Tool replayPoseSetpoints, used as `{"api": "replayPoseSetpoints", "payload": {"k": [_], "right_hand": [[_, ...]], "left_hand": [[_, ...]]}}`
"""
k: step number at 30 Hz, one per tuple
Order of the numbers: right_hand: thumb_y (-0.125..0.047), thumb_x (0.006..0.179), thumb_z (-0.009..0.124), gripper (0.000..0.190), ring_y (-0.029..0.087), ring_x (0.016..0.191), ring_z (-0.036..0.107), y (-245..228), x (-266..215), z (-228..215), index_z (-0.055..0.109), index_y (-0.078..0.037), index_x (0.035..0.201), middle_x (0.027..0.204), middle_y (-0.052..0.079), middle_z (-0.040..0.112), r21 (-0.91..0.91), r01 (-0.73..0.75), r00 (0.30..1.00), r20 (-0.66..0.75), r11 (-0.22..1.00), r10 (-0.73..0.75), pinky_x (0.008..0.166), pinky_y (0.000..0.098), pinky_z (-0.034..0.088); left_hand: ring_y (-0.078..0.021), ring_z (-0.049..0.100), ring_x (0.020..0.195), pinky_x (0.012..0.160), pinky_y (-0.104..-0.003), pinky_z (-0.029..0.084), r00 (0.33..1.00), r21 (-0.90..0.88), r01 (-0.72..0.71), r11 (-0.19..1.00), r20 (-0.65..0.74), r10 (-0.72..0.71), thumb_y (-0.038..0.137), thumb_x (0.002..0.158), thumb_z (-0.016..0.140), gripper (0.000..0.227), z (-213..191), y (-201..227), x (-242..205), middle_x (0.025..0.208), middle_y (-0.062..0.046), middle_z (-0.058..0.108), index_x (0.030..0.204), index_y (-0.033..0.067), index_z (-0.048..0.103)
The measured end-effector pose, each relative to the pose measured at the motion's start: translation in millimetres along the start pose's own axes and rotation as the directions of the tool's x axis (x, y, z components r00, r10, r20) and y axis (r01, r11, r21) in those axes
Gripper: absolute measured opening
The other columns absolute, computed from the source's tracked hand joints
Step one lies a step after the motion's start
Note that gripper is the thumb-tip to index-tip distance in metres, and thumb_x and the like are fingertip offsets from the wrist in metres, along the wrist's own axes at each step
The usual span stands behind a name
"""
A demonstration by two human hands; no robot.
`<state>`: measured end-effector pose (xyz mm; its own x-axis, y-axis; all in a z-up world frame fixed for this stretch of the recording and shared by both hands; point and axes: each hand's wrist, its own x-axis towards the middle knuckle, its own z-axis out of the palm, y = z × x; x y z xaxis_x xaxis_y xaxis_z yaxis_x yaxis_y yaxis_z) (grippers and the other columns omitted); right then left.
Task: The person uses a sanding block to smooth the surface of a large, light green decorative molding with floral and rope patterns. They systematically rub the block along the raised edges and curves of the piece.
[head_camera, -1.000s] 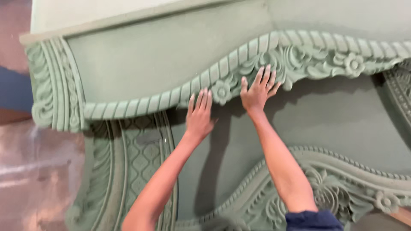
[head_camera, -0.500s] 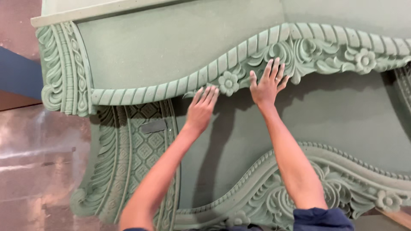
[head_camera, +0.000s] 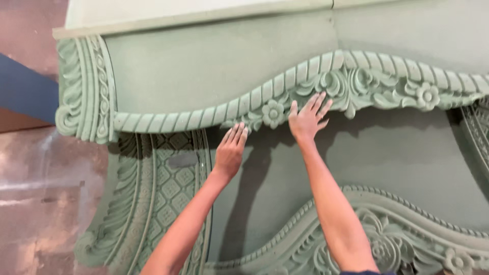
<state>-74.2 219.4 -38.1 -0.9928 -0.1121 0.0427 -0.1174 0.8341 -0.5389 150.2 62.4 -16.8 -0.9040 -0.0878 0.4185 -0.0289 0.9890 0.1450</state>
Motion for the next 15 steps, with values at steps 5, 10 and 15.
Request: {"api": "replayPoseSetpoints", "payload": {"k": [5, 10, 15], "right_hand": [[-0.057, 0.102, 0.056, 0.092, 0.044, 0.158, -0.004, 20.4, -20.2, 11.3, 0.019, 0.002, 0.163, 0.173, 0.016, 0.005, -0.060, 0.087, 0.996, 0.000, 0.994, -0.087, 0.114, 0.0752, 0.024], [-0.056, 0.103, 0.056, 0.092, 0.046, 0.158, -0.004, 10.8, -15.5, 17.1, 0.020, 0.004, 0.163, 0.174, 0.018, 0.004, -0.045, 0.116, 0.993, -0.012, 0.992, -0.117, 0.112, 0.0757, 0.027], [-0.058, 0.102, 0.057, 0.093, 0.046, 0.157, -0.004, 14.0, -4.0, 12.5, 0.021, 0.003, 0.162, 0.173, 0.018, 0.005, -0.071, 0.124, 0.990, -0.054, 0.990, -0.128, 0.109, 0.0741, 0.033]], "left_hand": [[-0.0354, 0.047, 0.145, 0.124, -0.044, 0.035, 0.997, 0.012, 0.046, 0.999, -0.063, -0.045, -0.002, 0.089, 0.050, 0.053, 22.3, 5.8, -10.4, 0.152, -0.023, 0.053, 0.143, -0.0059, 0.052], [-0.0335, 0.047, 0.146, 0.125, -0.044, 0.032, 1.000, 0.048, -0.012, 0.999, -0.020, 0.013, 0.000, 0.091, 0.050, 0.055, 13.1, -4.3, -9.6, 0.153, -0.020, 0.052, 0.147, -0.0036, 0.050], [-0.0332, 0.039, 0.152, 0.127, -0.045, 0.029, 0.994, 0.105, 0.088, 0.991, -0.073, -0.081, 0.003, 0.094, 0.051, 0.059, 26.1, 5.3, -4.7, 0.161, -0.020, 0.043, 0.153, -0.0047, 0.045]]}}
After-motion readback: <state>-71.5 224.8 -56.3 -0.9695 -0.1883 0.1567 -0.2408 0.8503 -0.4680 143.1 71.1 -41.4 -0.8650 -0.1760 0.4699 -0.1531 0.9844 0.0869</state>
